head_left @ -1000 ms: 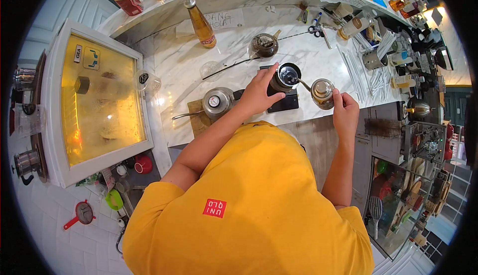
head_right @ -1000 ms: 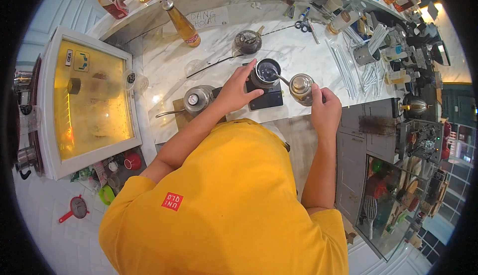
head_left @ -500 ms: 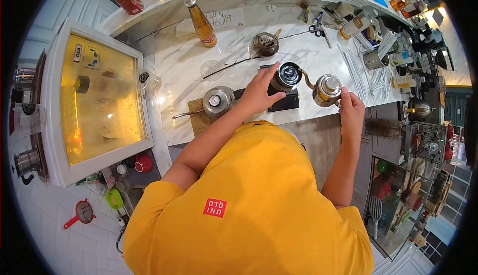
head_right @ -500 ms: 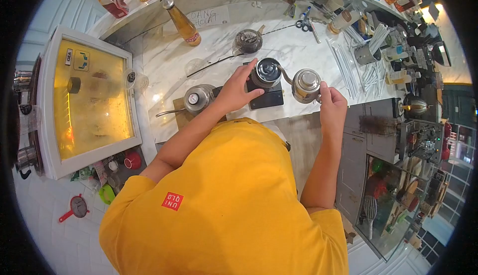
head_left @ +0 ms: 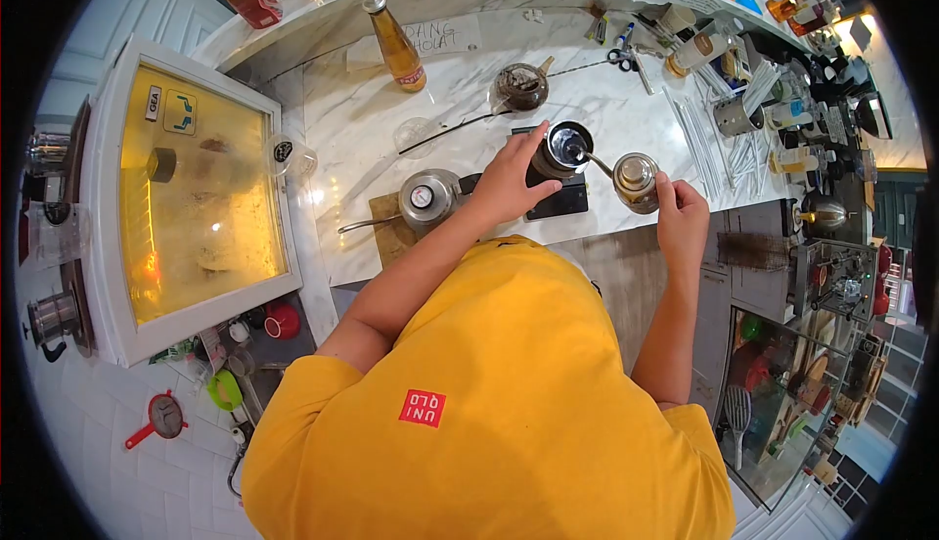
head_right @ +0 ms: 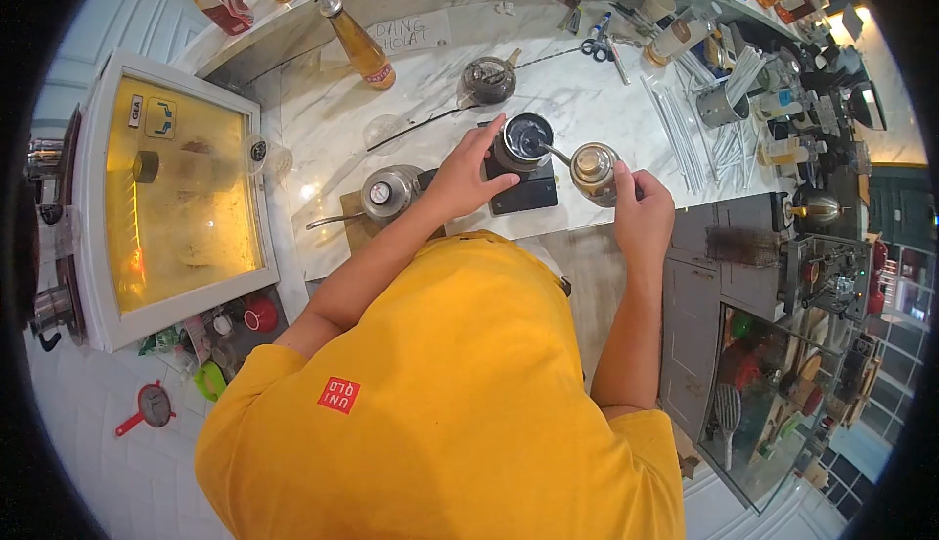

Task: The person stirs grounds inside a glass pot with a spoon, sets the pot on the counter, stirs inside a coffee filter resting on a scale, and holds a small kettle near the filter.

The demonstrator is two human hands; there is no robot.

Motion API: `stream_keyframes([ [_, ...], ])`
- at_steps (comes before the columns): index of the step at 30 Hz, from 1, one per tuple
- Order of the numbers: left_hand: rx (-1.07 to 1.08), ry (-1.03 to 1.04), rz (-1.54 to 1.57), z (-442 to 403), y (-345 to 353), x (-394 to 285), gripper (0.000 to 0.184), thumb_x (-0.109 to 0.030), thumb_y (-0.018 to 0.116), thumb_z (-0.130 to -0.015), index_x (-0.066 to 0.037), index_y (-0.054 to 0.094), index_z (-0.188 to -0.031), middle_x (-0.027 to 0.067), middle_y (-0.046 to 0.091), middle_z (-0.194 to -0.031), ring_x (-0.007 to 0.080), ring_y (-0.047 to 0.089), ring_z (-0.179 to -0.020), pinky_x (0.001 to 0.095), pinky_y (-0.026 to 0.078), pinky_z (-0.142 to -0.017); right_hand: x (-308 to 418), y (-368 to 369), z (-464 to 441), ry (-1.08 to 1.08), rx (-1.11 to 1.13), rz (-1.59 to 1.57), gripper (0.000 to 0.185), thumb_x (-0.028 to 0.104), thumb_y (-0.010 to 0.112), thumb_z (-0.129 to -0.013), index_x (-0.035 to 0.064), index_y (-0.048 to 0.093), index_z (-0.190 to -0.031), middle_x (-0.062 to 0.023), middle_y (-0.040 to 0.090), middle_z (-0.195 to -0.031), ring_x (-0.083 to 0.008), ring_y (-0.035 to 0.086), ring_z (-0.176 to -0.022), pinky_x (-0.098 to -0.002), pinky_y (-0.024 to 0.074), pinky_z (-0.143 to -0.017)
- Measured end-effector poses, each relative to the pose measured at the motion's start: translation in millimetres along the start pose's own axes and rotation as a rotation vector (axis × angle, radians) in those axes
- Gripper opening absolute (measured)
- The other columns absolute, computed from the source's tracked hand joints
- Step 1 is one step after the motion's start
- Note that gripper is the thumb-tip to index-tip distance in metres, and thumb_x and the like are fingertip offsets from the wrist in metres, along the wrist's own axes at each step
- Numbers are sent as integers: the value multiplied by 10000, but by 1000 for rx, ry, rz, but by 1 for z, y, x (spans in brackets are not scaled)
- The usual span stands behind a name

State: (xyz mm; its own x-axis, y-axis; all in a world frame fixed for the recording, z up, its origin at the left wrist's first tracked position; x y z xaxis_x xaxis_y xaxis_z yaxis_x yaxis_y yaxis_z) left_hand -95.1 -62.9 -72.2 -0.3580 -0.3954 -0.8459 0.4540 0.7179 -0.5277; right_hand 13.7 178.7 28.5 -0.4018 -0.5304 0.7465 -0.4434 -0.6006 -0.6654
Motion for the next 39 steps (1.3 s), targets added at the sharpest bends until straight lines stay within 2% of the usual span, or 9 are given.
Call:
stream_keyframes([
  [6, 5, -9, -8, 1, -1, -2, 971, -304, 819, -832, -178, 262, -1617, 163, 512, -1407, 317, 610, -1083, 400, 506, -979, -5, 1, -6, 96, 49, -301, 397, 334, 663, -1004, 17, 654, -766, 61, 468, -654, -40, 350, -609, -254, 299, -553],
  [9, 20, -26, 27, 0, -2, -3, 984, -296, 821, -814, -177, 258, -1612, 177, 516, -1355, 372, 562, -1198, 425, 485, -1017, -6, -1, -7, 221, 41, -424, 365, 328, 669, -1004, 71, 632, -748, 71, 474, -667, -31, 347, -591, -233, 284, -542],
  [15, 11, -23, 33, 0, -1, -3, 984, -293, 821, -814, -181, 258, -1613, 175, 517, -1356, 369, 563, -1199, 422, 483, -1021, -13, -11, -6, 178, 51, -408, 387, 345, 680, -986, 19, 667, -777, 75, 478, -676, -40, 359, -631, -252, 281, -566],
  [18, -4, -3, 2, 1, 1, -1, 971, -298, 822, -828, -187, 266, -1617, 157, 516, -1389, 309, 612, -1076, 398, 512, -965, -16, -15, -6, 149, 36, -373, 395, 339, 675, -988, 0, 672, -785, 70, 496, -677, -55, 381, -639, -261, 304, -572],
  [24, -11, 6, 8, 1, 0, -2, 972, -294, 823, -829, -190, 265, -1617, 154, 520, -1380, 306, 614, -1072, 397, 513, -962, -16, -9, -7, 63, 46, -164, 417, 347, 667, -983, -35, 696, -819, 24, 515, -647, -77, 413, -640, -283, 346, -580],
  [27, -14, 13, 6, 1, 0, -1, 970, -293, 822, -830, -192, 266, -1618, 151, 519, -1384, 306, 614, -1069, 397, 514, -960, -7, -4, -4, 37, 28, -87, 413, 321, 676, -1001, -24, 670, -772, 61, 497, -652, -42, 376, -628, -253, 290, -551],
  [30, 21, -35, 47, 0, -2, -5, 979, -285, 826, -812, -174, 269, -1610, 178, 515, -1380, 373, 560, -1220, 422, 480, -1031, -5, 3, -3, -12, 3, -42, 423, 334, 672, -1001, -24, 670, -776, 59, 488, -640, -44, 372, -624, -255, 298, -552],
  [33, 19, -29, 41, 0, -2, -5, 982, -287, 826, -812, -171, 266, -1610, 180, 516, -1375, 375, 562, -1213, 423, 481, -1025, 2, 5, -4, -13, 16, -49, 427, 339, 673, -1000, -23, 673, -773, 56, 483, -636, -40, 359, -623, -256, 297, -552],
  [39, 25, -36, 40, 0, -2, -3, 979, -292, 823, -818, -169, 262, -1612, 180, 514, -1370, 373, 560, -1210, 422, 482, -1022, 6, 3, -8, 144, 54, -356, 373, 338, 675, -998, 41, 671, -773, 63, 500, -659, -40, 388, -602, -236, 322, -554],
])
Point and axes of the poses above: each hand's wrist, its own z-axis away from the middle knuckle, its own y-axis out of the palm, x = y × z, the point moved 1 cm from there along -z, towards the middle knuckle
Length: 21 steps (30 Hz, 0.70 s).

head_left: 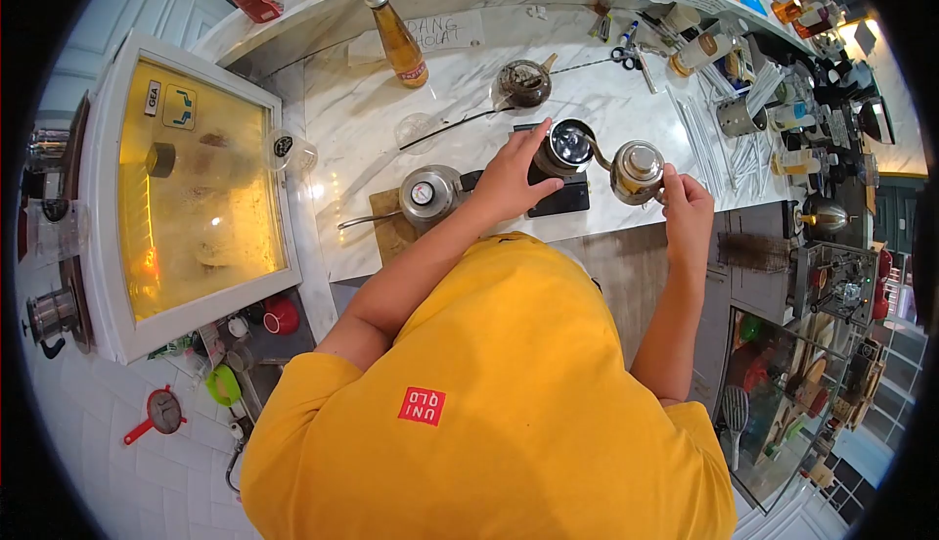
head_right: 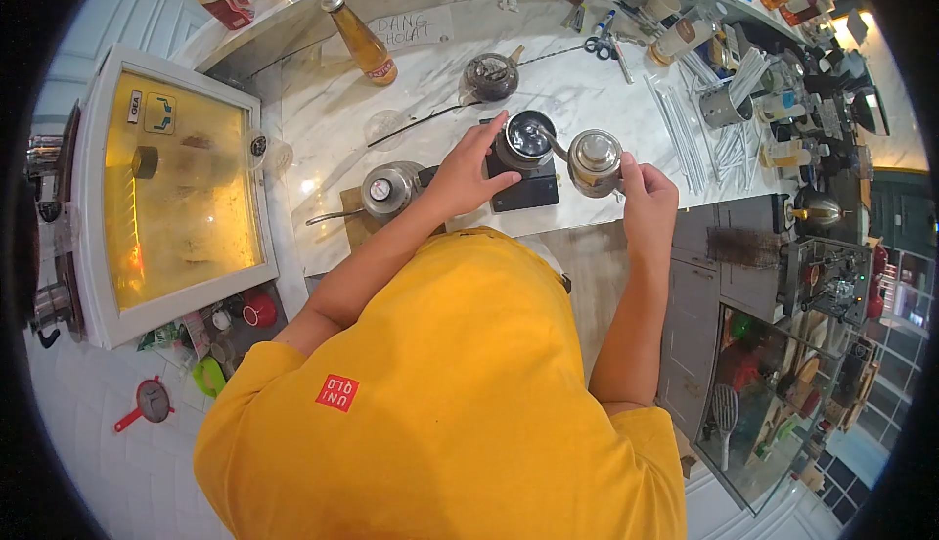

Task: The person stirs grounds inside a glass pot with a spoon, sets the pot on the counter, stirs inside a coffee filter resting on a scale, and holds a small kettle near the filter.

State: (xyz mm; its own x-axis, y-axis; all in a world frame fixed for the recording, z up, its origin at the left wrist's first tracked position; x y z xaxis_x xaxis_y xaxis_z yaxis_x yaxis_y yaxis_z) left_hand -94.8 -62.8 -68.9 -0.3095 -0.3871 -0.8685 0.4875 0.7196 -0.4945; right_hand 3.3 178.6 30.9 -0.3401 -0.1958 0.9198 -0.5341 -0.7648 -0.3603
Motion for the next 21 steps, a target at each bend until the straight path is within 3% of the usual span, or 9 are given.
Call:
stream_keyframes([
  [3, -40, 39, -29, 0, 2, 4, 976, -292, 824, -827, -192, 265, -1620, 151, 522, -1375, 303, 610, -1071, 396, 509, -964, -8, -10, -3, 85, 37, -100, 353, 343, 681, -995, 80, 648, -761, 66, 502, -669, -43, 408, -592, -229, 331, -549],
  [6, -20, 8, -14, 0, 1, 2, 976, -290, 825, -825, -189, 268, -1620, 150, 525, -1370, 300, 608, -1076, 391, 507, -964, -4, -14, 2, 109, 27, -172, 358, 341, 689, -992, 91, 631, -744, 64, 491, -666, -42, 407, -588, -227, 336, -555],
  [9, 14, -41, 18, 0, -1, -1, 963, -305, 818, -827, -184, 273, -1612, 179, 505, -1396, 365, 556, -1237, 415, 478, -1036, -12, -23, 0, 95, 22, -160, 393, 334, 699, -977, 48, 626, -718, 53, 496, -663, -46, 396, -619, -237, 317, -572],
  [15, 14, -34, 35, -1, -3, -3, 955, -311, 813, -831, -182, 277, -1610, 179, 504, -1402, 366, 554, -1242, 415, 476, -1040, -18, -18, -3, -101, -4, 77, 431, 340, 688, -982, -41, 672, -780, 31, 533, -656, -61, 406, -641, -271, 335, -577],
  [18, 4, -11, 28, -1, -2, -1, 951, -313, 812, -833, -177, 279, -1608, 180, 508, -1394, 365, 556, -1236, 415, 477, -1035, -6, -16, 2, -76, -25, 302, 441, 346, 683, -983, -60, 679, -810, 20, 541, -642, -69, 426, -637, -279, 349, -580],
  [21, -2, -10, 27, -1, -1, 0, 952, -313, 813, -832, -171, 280, -1607, 181, 513, -1384, 364, 557, -1230, 415, 476, -1031, -8, -12, 1, -100, -24, 272, 440, 345, 682, -982, -65, 679, -823, 13, 546, -648, -73, 428, -640, -285, 354, -581],
])
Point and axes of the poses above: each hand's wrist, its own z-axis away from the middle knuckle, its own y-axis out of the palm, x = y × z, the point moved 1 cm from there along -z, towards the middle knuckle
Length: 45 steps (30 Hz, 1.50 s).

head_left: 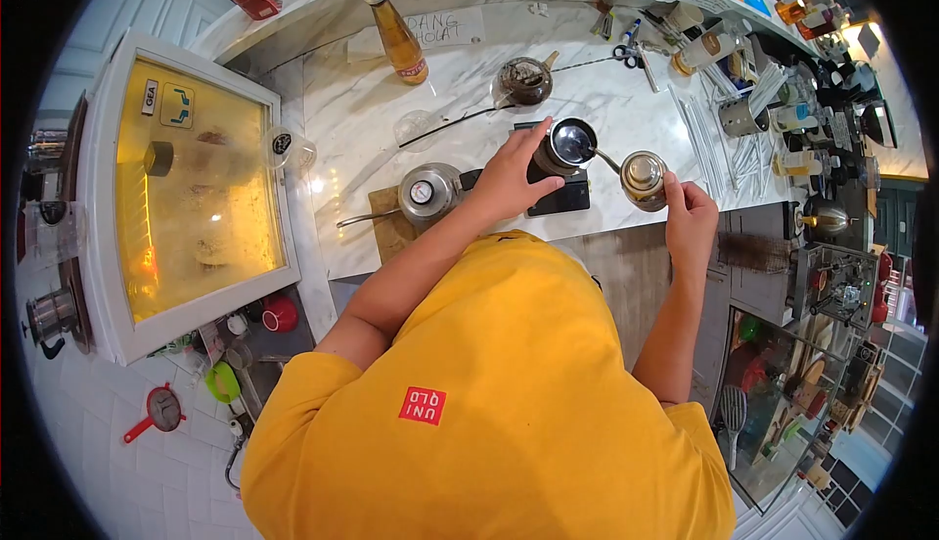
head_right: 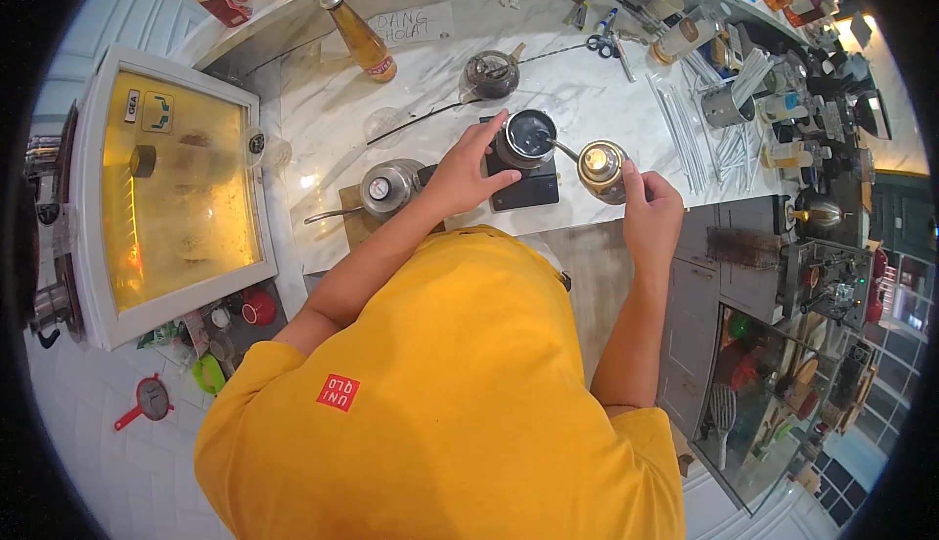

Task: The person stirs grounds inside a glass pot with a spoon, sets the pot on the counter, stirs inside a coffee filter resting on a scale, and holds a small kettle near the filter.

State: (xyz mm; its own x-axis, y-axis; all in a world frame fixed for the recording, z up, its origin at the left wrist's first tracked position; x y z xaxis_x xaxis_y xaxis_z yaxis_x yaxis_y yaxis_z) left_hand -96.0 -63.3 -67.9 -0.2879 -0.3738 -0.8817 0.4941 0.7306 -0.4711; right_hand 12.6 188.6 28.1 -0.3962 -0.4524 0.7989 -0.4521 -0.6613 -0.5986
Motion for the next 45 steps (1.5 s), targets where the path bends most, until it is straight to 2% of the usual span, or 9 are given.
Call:
stream_keyframes([
  [6, 4, -4, -10, 0, 1, 0, 960, -316, 817, -829, -170, 276, -1609, 183, 512, -1384, 367, 555, -1234, 416, 475, -1037, 2, 4, -4, 55, 34, -174, 392, 317, 684, -998, 14, 666, -750, 70, 482, -644, -28, 351, -596, -235, 296, -547],
  [12, 1, -1, -15, 0, 1, 1, 965, -315, 818, -827, -181, 270, -1611, 175, 507, -1396, 368, 553, -1242, 417, 474, -1044, -7, -1, -5, 222, 59, -513, 372, 318, 686, -985, 53, 636, -728, 56, 493, -666, -56, 395, -597, -241, 327, -568],
  [15, -42, 44, -46, 0, 3, 3, 962, -283, 827, -828, -182, 280, -1614, 153, 523, -1391, 299, 610, -1056, 393, 508, -960, -11, -6, -4, 243, 60, -556, 349, 322, 691, -995, 105, 621, -731, 81, 457, -678, -39, 397, -615, -222, 344, -569],
  [24, -29, 36, -43, 1, 2, 2, 962, -289, 826, -827, -184, 283, -1614, 151, 526, -1387, 295, 608, -1064, 390, 504, -967, -12, -3, -4, 24, -2, -126, 405, 319, 680, -986, -45, 689, -808, 32, 538, -659, -56, 414, -656, -267, 341, -588],
  [27, -8, 16, -6, 1, 1, 0, 963, -298, 823, -819, -171, 281, -1605, 183, 516, -1380, 367, 556, -1232, 417, 479, -1032, -4, -4, -1, 19, 1, -39, 405, 317, 677, -987, -51, 696, -818, 25, 531, -646, -66, 421, -644, -270, 355, -587],
  [30, -18, 26, -16, 0, 2, 1, 965, -293, 826, -816, -173, 283, -1605, 183, 517, -1381, 366, 557, -1229, 416, 478, -1033, -4, -1, 1, -18, 15, -28, 403, 320, 675, -987, -51, 706, -833, 17, 533, -642, -67, 427, -644, -272, 360, -587],
  [33, -17, 21, 2, 1, 2, 0, 968, -289, 828, -813, -174, 284, -1605, 184, 515, -1386, 367, 557, -1233, 416, 477, -1037, -5, 5, 0, -25, 6, -95, 385, 305, 693, -990, -9, 676, -768, 70, 500, -647, -34, 368, -619, -248, 285, -552],
  [39, -1, -8, -31, 1, 0, -3, 965, -287, 825, -816, -174, 283, -1606, 183, 510, -1401, 368, 555, -1246, 417, 473, -1044, -1, 1, -2, 166, 34, -419, 360, 314, 697, -989, 63, 635, -738, 67, 508, -668, -43, 406, -603, -236, 341, -565],
  [45, -1, 10, -6, 1, 0, -1, 966, -288, 823, -818, -171, 279, -1607, 181, 510, -1401, 366, 558, -1242, 413, 476, -1039, 6, -11, 2, 147, 37, -463, 369, 303, 685, -1000, 78, 608, -718, 63, 504, -673, -37, 417, -616, -230, 347, -574],
])
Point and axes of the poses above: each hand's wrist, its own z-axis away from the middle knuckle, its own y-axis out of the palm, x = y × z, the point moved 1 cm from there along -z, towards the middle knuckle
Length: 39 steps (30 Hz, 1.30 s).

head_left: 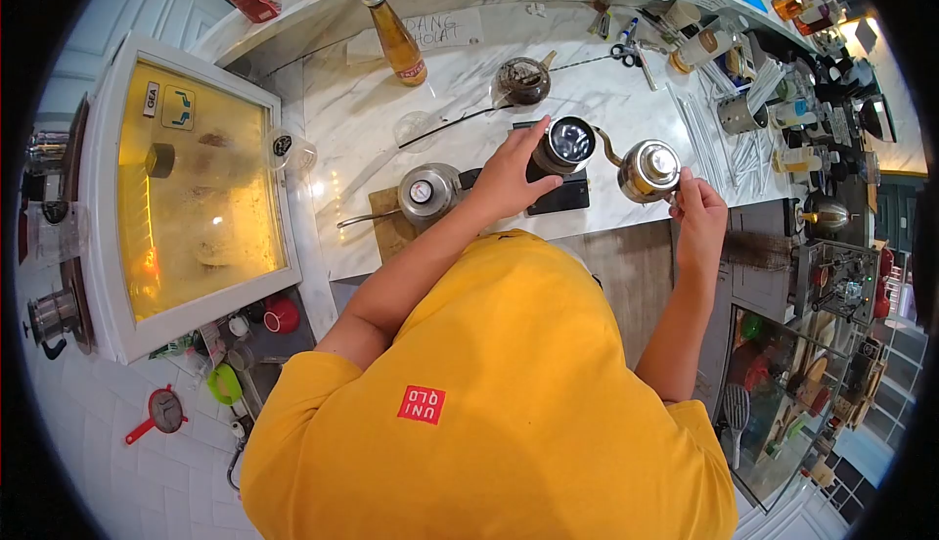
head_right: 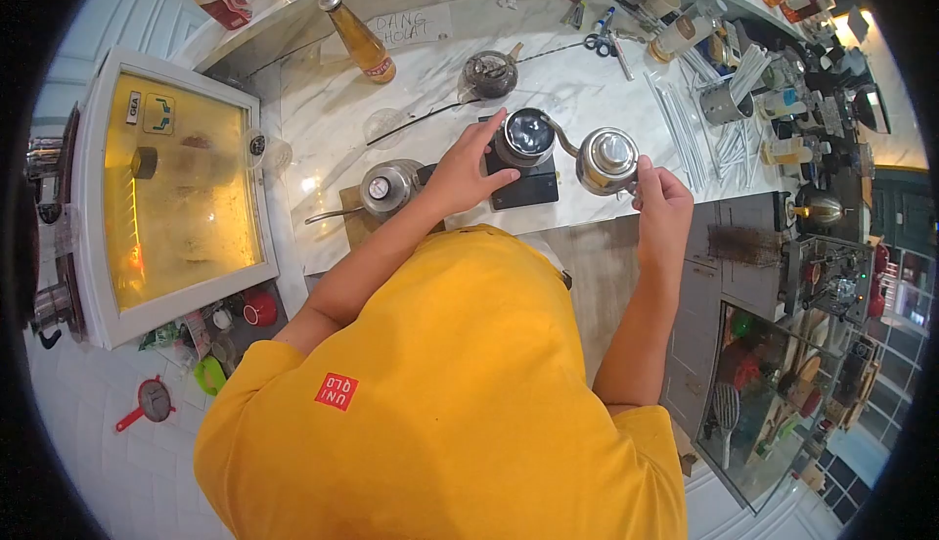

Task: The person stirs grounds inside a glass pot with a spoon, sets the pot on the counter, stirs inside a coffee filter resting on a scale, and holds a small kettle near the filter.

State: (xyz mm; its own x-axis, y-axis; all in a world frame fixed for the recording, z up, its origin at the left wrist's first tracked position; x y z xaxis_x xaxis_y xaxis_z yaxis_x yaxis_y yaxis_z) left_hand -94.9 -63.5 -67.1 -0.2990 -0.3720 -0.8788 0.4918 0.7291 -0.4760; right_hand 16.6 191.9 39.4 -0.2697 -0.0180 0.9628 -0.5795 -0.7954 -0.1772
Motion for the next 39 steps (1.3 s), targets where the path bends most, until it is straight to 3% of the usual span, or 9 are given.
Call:
stream_keyframes([
  [6, 9, -9, -10, -1, 0, -1, 965, -291, 819, -823, -170, 272, -1609, 179, 515, -1385, 367, 564, -1223, 415, 484, -1026, -10, -5, -3, -145, -41, 211, 402, 297, 687, -1002, 24, 634, -712, 72, 462, -629, -26, 352, -613, -227, 307, -572],
  [12, 2, -5, -14, 0, 0, 1, 963, -303, 817, -824, -171, 275, -1608, 179, 518, -1374, 370, 567, -1210, 417, 485, -1017, -9, 2, 1, -180, -58, 480, 408, 326, 688, -982, -46, 683, -815, 27, 513, -642, -65, 409, -636, -274, 346, -570],
  [18, -2, 3, -10, 0, 1, 1, 964, -307, 820, -822, -170, 278, -1608, 180, 520, -1370, 374, 568, -1209, 419, 483, -1020, -14, 10, -1, -197, -32, 429, 423, 344, 685, -982, -43, 685, -811, 24, 501, -633, -70, 405, -638, -283, 348, -575],
  [21, -7, 6, -6, 0, 1, 2, 969, -309, 822, -819, -172, 278, -1608, 180, 521, -1370, 374, 568, -1212, 418, 482, -1025, -9, 10, -2, -103, -28, 265, 365, 292, 682, -1003, 13, 672, -767, 57, 548, -677, -31, 381, -609, -228, 308, -558],
  [27, -8, -1, -19, 0, 1, 0, 976, -307, 826, -815, -179, 276, -1610, 181, 518, -1374, 370, 568, -1216, 413, 483, -1025, -1, 5, 1, 14, -24, -32, 373, 308, 699, -993, 86, 609, -707, 58, 487, -671, -41, 399, -608, -229, 336, -562],
  [33, -1, -11, -4, 0, 2, 0, 976, -304, 826, -814, -180, 276, -1610, 178, 520, -1367, 369, 569, -1212, 420, 487, -1016, 3, -3, 4, -8, -46, 48, 387, 307, 692, -998, 69, 614, -703, 69, 477, -655, -38, 382, -607, -233, 329, -568],
  [36, -9, -6, -21, -1, 2, 0, 976, -303, 827, -813, -179, 276, -1609, 176, 522, -1361, 368, 570, -1207, 421, 488, -1014, -4, -5, 0, -120, -40, 227, 398, 306, 688, -1001, 38, 633, -711, 74, 465, -633, -31, 354, -611, -233, 304, -565],
  [39, -10, -3, -21, 0, 2, 0, 974, -306, 825, -813, -182, 277, -1609, 176, 522, -1363, 367, 569, -1209, 418, 487, -1016, 0, -3, 3, -151, -25, 388, 424, 331, 695, -978, -52, 678, -797, 31, 520, -632, -58, 403, -642, -265, 339, -576],
])
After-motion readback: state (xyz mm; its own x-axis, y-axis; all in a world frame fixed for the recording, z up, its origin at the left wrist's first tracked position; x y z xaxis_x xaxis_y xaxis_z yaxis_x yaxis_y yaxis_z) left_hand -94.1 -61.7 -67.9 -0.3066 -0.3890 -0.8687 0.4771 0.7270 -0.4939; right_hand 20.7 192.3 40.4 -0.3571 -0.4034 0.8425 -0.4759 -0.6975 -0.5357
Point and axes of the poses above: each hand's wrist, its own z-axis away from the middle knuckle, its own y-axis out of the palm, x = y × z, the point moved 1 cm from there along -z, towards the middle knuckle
